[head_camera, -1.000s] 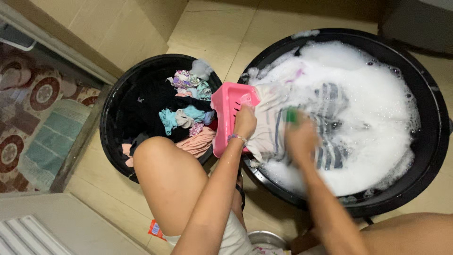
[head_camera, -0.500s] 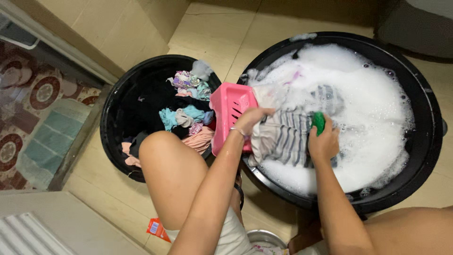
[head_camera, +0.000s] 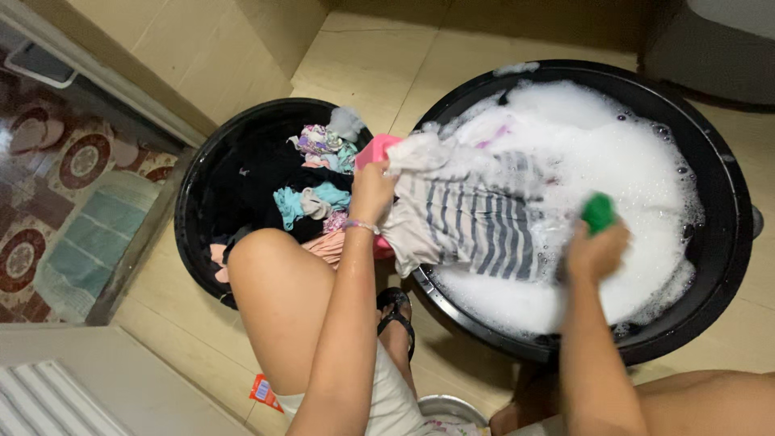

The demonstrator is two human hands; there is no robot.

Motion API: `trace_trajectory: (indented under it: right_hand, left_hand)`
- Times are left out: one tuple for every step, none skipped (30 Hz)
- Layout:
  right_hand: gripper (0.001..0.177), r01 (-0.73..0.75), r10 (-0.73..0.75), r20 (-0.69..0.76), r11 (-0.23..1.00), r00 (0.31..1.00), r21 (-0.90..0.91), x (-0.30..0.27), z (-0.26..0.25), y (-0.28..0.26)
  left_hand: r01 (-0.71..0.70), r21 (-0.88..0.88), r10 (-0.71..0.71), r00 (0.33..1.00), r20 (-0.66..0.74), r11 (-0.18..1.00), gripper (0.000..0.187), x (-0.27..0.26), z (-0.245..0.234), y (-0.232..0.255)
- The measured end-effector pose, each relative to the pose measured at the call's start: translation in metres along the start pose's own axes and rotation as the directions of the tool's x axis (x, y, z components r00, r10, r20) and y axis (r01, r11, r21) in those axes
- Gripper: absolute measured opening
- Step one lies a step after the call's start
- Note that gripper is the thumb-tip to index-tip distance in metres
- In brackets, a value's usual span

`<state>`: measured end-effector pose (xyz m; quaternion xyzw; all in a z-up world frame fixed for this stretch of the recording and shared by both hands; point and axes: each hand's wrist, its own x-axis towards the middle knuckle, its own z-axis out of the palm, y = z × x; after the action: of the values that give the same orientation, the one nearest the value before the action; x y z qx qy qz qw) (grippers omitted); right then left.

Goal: The person scrubs a striped garment on a pink washboard using a green brush, then rinses it in a black basin filled with soapy water. They repeat the scrubbing and rinsing process on different sections of the garment.

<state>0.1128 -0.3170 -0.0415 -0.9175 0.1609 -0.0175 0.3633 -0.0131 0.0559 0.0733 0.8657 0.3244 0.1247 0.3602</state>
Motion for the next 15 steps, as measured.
trace_trajectory:
  right_hand:
    - [0.063, -0.106, 0.103, -0.058, 0.993, 0.993, -0.052, 0.007, -0.004, 0.009]
    - [0.065, -0.13, 0.121, -0.08, 0.984, 0.989, -0.121, 0.011, -0.008, 0.016]
    - [0.069, -0.154, 0.136, -0.102, 0.969, 0.985, -0.191, 0.014, -0.012, 0.021]
    - [0.073, -0.178, 0.15, -0.125, 0.949, 0.981, -0.26, 0.014, -0.015, 0.022]
    - [0.069, -0.236, 0.235, -0.029, 0.971, 0.972, -0.048, 0.01, -0.017, 0.018]
    - [0.069, -0.305, 0.295, 0.083, 0.939, 0.952, 0.16, 0.003, -0.015, 0.008]
    - [0.074, -0.378, 0.323, 0.206, 0.856, 0.924, 0.353, -0.007, -0.011, -0.008]
    - [0.06, 0.021, -0.02, 0.075, 1.0, 0.997, -0.011, -0.021, -0.005, -0.029]
    - [0.057, 0.287, -0.294, 0.072, 0.953, 0.953, 0.096, -0.038, 0.003, -0.053]
    - [0.056, 0.236, -0.288, 0.186, 0.937, 0.939, 0.259, -0.057, 0.011, -0.08]
    - [0.058, 0.269, -0.387, 0.219, 0.863, 0.895, 0.427, -0.083, 0.019, -0.103]
    - [0.061, 0.29, -0.489, 0.307, 0.806, 0.816, 0.515, -0.107, 0.025, -0.124]
    - [0.061, 0.411, -0.527, 0.371, 0.842, 0.764, 0.35, -0.127, 0.03, -0.145]
    - [0.061, 0.527, -0.546, 0.443, 0.831, 0.711, 0.178, -0.14, 0.031, -0.162]
    - [0.059, 0.55, -0.55, 0.451, 0.822, 0.703, 0.147, -0.146, 0.027, -0.171]
  left_hand:
    - [-0.002, -0.009, 0.002, 0.999, -0.042, 1.0, 0.027, 0.0, 0.001, 0.003]
    - [-0.005, -0.018, 0.003, 0.996, -0.084, 1.0, 0.025, 0.0, 0.003, 0.007]
    - [-0.005, -0.027, 0.002, 0.992, -0.125, 1.0, 0.023, -0.002, 0.005, 0.01]
    - [0.004, -0.09, -0.017, 0.988, -0.152, 0.996, 0.024, -0.004, 0.006, 0.013]
    - [0.012, -0.152, -0.039, 0.983, -0.177, 0.988, 0.025, -0.005, 0.007, 0.015]
    - [0.019, -0.215, -0.063, 0.978, -0.2, 0.976, 0.026, -0.007, 0.007, 0.017]
    - [0.011, -0.19, -0.057, 0.969, -0.24, 0.982, 0.027, -0.009, 0.004, 0.019]
    - [0.003, -0.164, -0.05, 0.959, -0.28, 0.986, 0.027, -0.011, 0.002, 0.021]
    - [-0.003, -0.139, -0.042, 0.947, -0.318, 0.99, 0.028, -0.012, 0.0, 0.024]
    - [0.016, -0.111, -0.052, 0.941, -0.335, 0.994, 0.026, -0.012, -0.002, 0.027]
    - [0.039, -0.08, -0.065, 0.935, -0.348, 0.996, 0.024, -0.015, -0.004, 0.026]
    - [0.063, -0.05, -0.077, 0.93, -0.36, 0.997, 0.023, -0.018, -0.005, 0.025]
    - [0.076, -0.052, -0.09, 0.927, -0.364, 0.996, 0.023, -0.018, -0.005, 0.025]
    - [0.088, -0.054, -0.102, 0.924, -0.368, 0.995, 0.024, -0.016, -0.005, 0.024]
    - [0.1, -0.056, -0.114, 0.921, -0.372, 0.993, 0.024, -0.014, -0.004, 0.023]
